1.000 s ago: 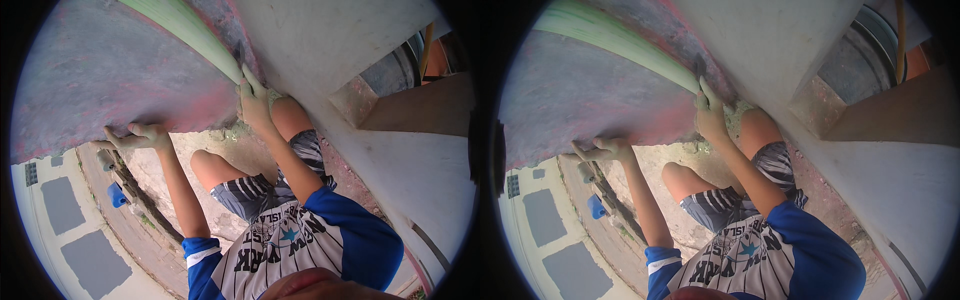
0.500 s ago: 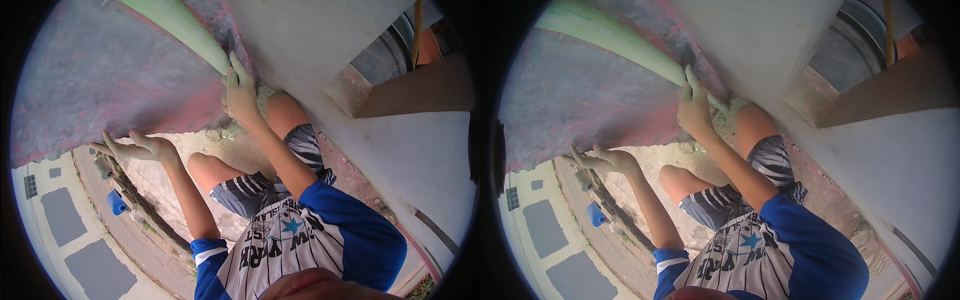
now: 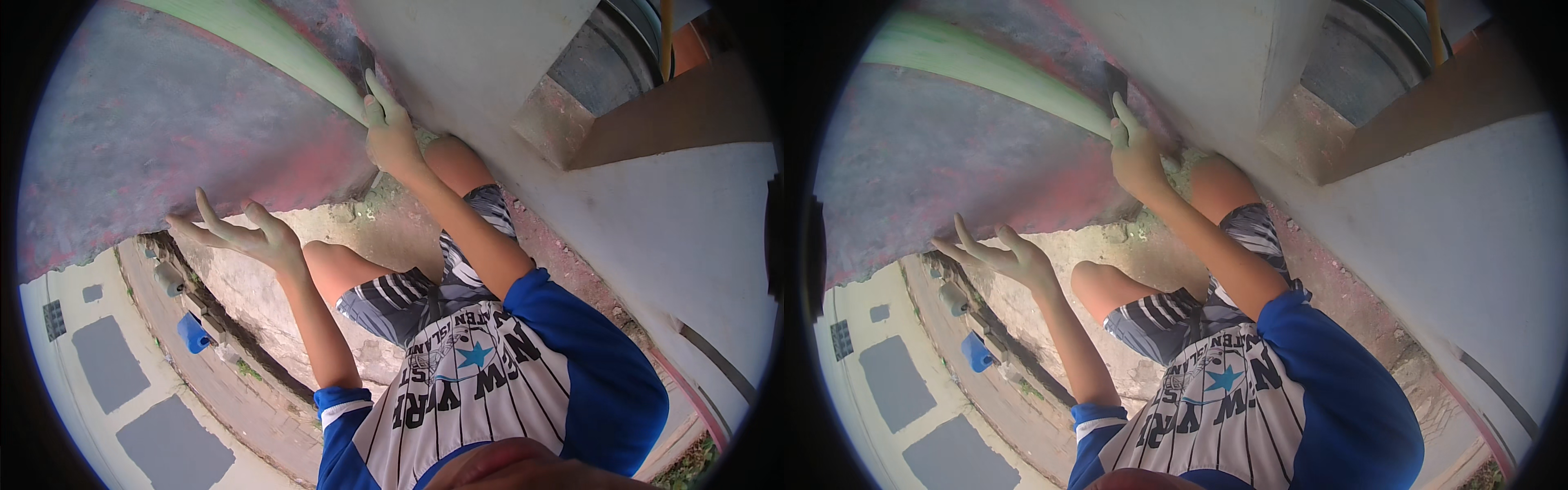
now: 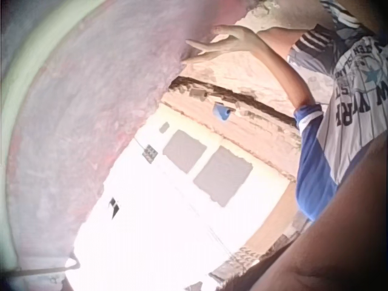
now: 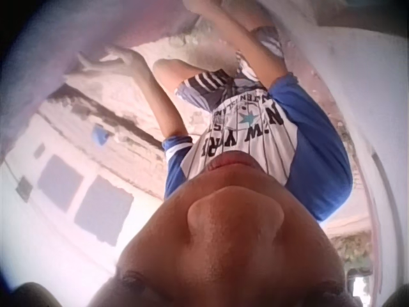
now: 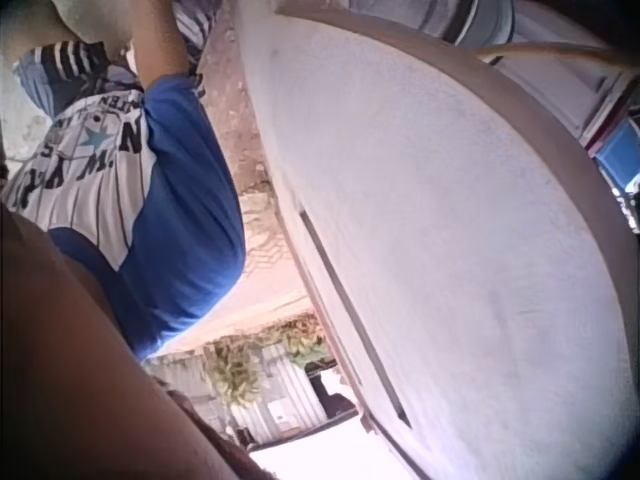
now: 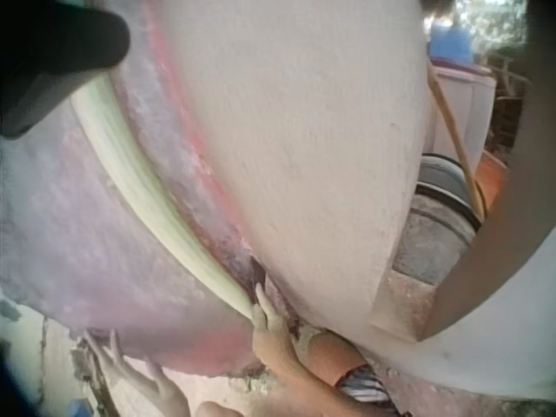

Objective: The person applies a light green plaster-like material to a vertical wall corner using a trowel. They repeatedly smooth and shape the material along the corner edge, working from the top downward and occasionally adjusting their position.

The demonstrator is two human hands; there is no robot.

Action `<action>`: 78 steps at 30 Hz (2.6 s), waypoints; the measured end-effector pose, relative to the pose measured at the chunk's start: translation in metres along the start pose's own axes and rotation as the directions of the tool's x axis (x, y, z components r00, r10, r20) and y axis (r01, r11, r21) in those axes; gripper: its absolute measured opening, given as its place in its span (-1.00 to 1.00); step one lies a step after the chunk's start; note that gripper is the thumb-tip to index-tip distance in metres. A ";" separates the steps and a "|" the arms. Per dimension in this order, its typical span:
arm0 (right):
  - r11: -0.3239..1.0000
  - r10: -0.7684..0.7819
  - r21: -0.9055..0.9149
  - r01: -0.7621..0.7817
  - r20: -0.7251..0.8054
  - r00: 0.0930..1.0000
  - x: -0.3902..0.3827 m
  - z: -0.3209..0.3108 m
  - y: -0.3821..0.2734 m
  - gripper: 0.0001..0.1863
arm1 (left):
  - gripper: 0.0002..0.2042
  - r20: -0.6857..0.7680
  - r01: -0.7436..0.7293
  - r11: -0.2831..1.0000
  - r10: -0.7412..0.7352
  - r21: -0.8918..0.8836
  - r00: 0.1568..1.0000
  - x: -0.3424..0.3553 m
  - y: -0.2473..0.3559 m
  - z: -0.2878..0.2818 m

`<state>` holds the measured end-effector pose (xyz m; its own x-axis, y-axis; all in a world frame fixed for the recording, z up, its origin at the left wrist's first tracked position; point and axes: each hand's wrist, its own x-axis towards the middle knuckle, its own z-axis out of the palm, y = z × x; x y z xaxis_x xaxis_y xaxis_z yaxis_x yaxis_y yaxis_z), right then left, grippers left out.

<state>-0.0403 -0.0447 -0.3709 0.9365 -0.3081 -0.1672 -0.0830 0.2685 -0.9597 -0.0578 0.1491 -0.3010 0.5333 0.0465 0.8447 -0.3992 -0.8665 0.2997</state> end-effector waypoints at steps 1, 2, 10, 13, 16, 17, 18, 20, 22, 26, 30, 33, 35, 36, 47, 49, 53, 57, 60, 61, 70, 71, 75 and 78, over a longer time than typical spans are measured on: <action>0.999 -0.032 -0.015 0.032 -0.011 0.999 -0.001 0.002 0.014 -0.46 | -0.36 0.014 0.004 0.999 -0.004 0.042 1.000 -0.001 0.000 0.001; 0.999 -0.045 -0.019 0.044 -0.025 0.999 -0.001 0.000 0.042 -0.47 | -0.31 0.083 -0.084 0.974 0.068 0.210 0.994 -0.002 -0.013 0.004; 0.966 0.255 0.073 -0.249 -0.080 0.964 0.019 -0.024 0.100 -0.48 | -0.10 0.401 -0.106 0.902 -0.079 0.418 0.912 -0.014 -0.060 0.020; 0.969 0.222 0.124 -0.215 -0.046 0.974 0.018 -0.025 0.099 -0.48 | -0.05 0.433 -0.163 0.877 -0.056 0.451 0.899 -0.017 -0.065 0.023; 0.976 0.121 0.175 -0.131 0.066 0.990 0.010 -0.019 0.085 -0.47 | 0.02 0.432 -0.254 0.781 -0.023 0.571 0.902 -0.020 -0.076 0.024; 0.975 0.099 0.188 -0.119 0.114 0.989 0.004 -0.014 0.075 -0.47 | 0.05 0.429 -0.280 0.732 -0.018 0.621 0.903 -0.021 -0.081 0.023; 0.974 0.077 0.200 -0.107 0.151 0.986 0.000 -0.014 0.066 -0.47 | 0.05 0.442 -0.263 0.745 -0.049 0.614 0.895 -0.020 -0.077 0.024; 0.979 0.021 0.200 -0.035 0.069 0.997 0.010 -0.014 0.083 -0.47 | 0.06 0.470 -0.225 0.767 -0.111 0.601 0.876 -0.018 -0.068 0.022; 0.980 0.004 0.200 -0.009 0.024 1.000 0.010 -0.006 0.083 -0.47 | 0.06 0.485 -0.203 0.800 -0.122 0.564 0.866 -0.015 -0.064 0.019; 0.988 0.026 0.152 -0.018 -0.050 0.998 0.004 0.011 0.095 -0.46 | 0.07 0.498 -0.297 0.782 -0.020 0.548 0.867 -0.016 -0.070 0.020; 0.988 0.101 0.117 -0.101 0.008 0.995 0.013 -0.006 0.098 -0.45 | 0.05 0.481 -0.234 0.788 -0.087 0.569 0.873 -0.016 -0.069 0.018; 0.981 0.144 0.137 -0.140 -0.019 0.989 0.022 -0.012 0.107 -0.45 | 0.01 0.472 -0.245 0.805 -0.049 0.540 0.880 -0.018 -0.061 0.019; 0.994 -0.104 0.021 0.107 -0.100 0.989 0.015 -0.002 0.131 -0.46 | 0.01 0.485 -0.230 0.814 -0.071 0.533 0.871 -0.017 -0.054 0.024; 0.995 -0.100 0.020 0.103 -0.102 0.990 0.016 0.001 0.132 -0.46 | 0.01 0.484 -0.235 0.827 -0.050 0.510 0.874 -0.016 -0.057 0.024; 0.936 0.329 0.155 -0.316 -0.068 0.942 0.035 -0.026 0.139 -0.45 | 0.04 0.545 -0.195 0.847 -0.128 0.495 0.829 -0.021 -0.059 0.022; 0.905 0.405 0.178 -0.387 -0.077 0.911 0.038 -0.037 0.152 -0.45 | 0.05 0.552 -0.199 0.849 -0.124 0.488 0.824 -0.021 -0.061 0.025; 0.916 0.347 0.202 -0.347 0.036 0.937 0.026 -0.028 0.138 -0.44 | 0.05 0.503 -0.301 0.805 0.003 0.512 0.864 -0.026 -0.072 0.027; 0.975 0.204 0.096 -0.200 -0.031 0.978 0.025 -0.020 0.150 -0.46 | 0.09 0.527 -0.237 0.842 -0.065 0.485 0.847 -0.026 -0.069 0.030; 0.970 0.175 0.178 -0.165 -0.041 0.984 0.029 -0.015 0.158 -0.46 | 0.07 0.523 -0.258 0.846 -0.028 0.467 0.852 -0.027 -0.071 0.028; 0.961 0.194 0.209 -0.182 -0.038 0.980 0.029 -0.011 0.160 -0.46 | 0.07 0.522 -0.248 0.847 -0.041 0.471 0.852 -0.027 -0.069 0.027; 0.993 -0.029 0.108 0.042 -0.120 0.992 0.041 -0.003 0.215 -0.48 | -0.07 0.499 -0.268 0.872 0.032 0.409 0.866 -0.028 -0.064 0.021; 0.994 -0.029 0.099 0.040 -0.103 0.994 0.039 -0.003 0.208 -0.49 | -0.09 0.492 -0.268 0.875 0.039 0.404 0.870 -0.029 -0.062 0.019; 0.993 -0.097 0.064 0.104 -0.104 0.990 0.043 -0.018 0.215 -0.49 | -0.18 0.376 -0.199 0.942 0.087 0.270 0.922 -0.028 -0.042 0.014; 0.964 0.062 0.264 -0.043 -0.064 0.996 0.037 -0.009 0.193 -0.47 | -0.20 0.169 -0.190 0.963 0.159 0.191 0.973 -0.028 -0.046 0.001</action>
<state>-0.0246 -0.0128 -0.5642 0.9059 -0.3484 -0.2406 -0.0307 0.5128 -0.8580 -0.0537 0.1866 -0.3394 0.5814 -0.1763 0.7943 -0.3435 -0.9382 0.0432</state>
